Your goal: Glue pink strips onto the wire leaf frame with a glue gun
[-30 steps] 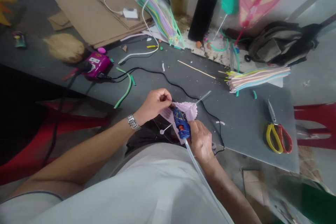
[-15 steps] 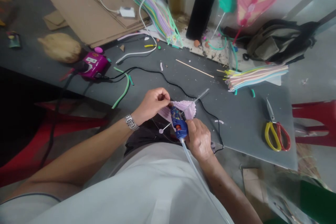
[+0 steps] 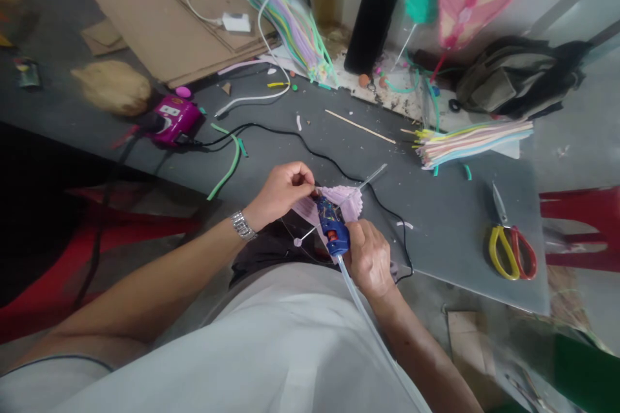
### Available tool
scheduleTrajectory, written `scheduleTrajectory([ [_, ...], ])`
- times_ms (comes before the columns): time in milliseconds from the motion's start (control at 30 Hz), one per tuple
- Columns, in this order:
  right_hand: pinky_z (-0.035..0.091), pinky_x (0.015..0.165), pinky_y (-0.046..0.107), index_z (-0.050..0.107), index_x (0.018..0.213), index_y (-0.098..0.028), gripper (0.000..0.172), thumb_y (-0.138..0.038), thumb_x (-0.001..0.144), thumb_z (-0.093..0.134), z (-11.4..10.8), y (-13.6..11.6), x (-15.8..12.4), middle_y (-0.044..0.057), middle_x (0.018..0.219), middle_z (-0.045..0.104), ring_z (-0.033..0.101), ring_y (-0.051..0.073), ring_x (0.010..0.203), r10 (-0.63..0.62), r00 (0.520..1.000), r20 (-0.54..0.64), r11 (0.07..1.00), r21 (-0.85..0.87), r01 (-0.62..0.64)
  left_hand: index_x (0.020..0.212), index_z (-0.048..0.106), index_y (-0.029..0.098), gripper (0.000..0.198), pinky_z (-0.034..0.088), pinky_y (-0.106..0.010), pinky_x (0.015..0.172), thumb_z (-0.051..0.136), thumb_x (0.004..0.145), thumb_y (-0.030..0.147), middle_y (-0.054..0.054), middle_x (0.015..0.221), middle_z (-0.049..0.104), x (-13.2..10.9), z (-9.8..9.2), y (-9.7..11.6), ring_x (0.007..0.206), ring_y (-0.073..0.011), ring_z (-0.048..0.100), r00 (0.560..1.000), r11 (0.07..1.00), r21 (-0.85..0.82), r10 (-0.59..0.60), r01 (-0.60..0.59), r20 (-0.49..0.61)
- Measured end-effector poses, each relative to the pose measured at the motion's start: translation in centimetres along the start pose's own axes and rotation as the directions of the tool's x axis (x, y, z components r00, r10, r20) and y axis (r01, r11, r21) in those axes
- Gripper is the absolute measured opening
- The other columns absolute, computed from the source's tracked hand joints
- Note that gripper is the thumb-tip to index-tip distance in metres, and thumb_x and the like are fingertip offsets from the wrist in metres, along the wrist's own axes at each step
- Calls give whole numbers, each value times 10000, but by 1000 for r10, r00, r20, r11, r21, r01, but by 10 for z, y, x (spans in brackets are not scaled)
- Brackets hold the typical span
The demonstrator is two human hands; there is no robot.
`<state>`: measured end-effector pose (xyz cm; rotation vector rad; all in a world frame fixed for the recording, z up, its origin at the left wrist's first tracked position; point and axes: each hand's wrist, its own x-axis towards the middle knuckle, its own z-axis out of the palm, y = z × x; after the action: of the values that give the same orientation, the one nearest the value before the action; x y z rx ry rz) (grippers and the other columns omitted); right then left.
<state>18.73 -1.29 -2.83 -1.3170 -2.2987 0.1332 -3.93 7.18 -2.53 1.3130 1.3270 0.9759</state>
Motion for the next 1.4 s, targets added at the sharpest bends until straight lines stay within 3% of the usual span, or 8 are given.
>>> scheduleTrajectory([
  [200, 346, 612, 308, 556, 938, -210, 140, -269, 1022, 462, 0, 1, -1, 15, 745, 544, 492, 181, 658, 1, 1000, -5, 1000, -7, -1, 730, 609, 184, 61, 450, -242, 601, 614, 715, 125, 1, 656, 660, 1, 0, -2, 643, -136, 616, 1000, 1000, 0, 9, -9, -2],
  [1000, 359, 630, 306, 569, 1026, -197, 81, -233, 997, 502, 1, 4, -1, 22, 782, 559, 498, 191, 683, -44, 999, 11, 999, -20, 44, 684, 605, 186, 69, 379, -234, 557, 607, 687, 117, 28, 610, 597, 0, 1, 2, 583, -115, 528, 1000, 1000, 1, 10, -10, -18],
  [1400, 363, 626, 307, 581, 1013, -202, 120, -226, 982, 468, -2, 6, -4, 30, 780, 572, 518, 192, 684, -21, 1000, 7, 1000, 7, 21, 712, 610, 186, 73, 418, -248, 581, 618, 701, 115, 2, 646, 656, 1, 1, -2, 622, -139, 608, 1000, 1000, -17, 2, -2, -6],
])
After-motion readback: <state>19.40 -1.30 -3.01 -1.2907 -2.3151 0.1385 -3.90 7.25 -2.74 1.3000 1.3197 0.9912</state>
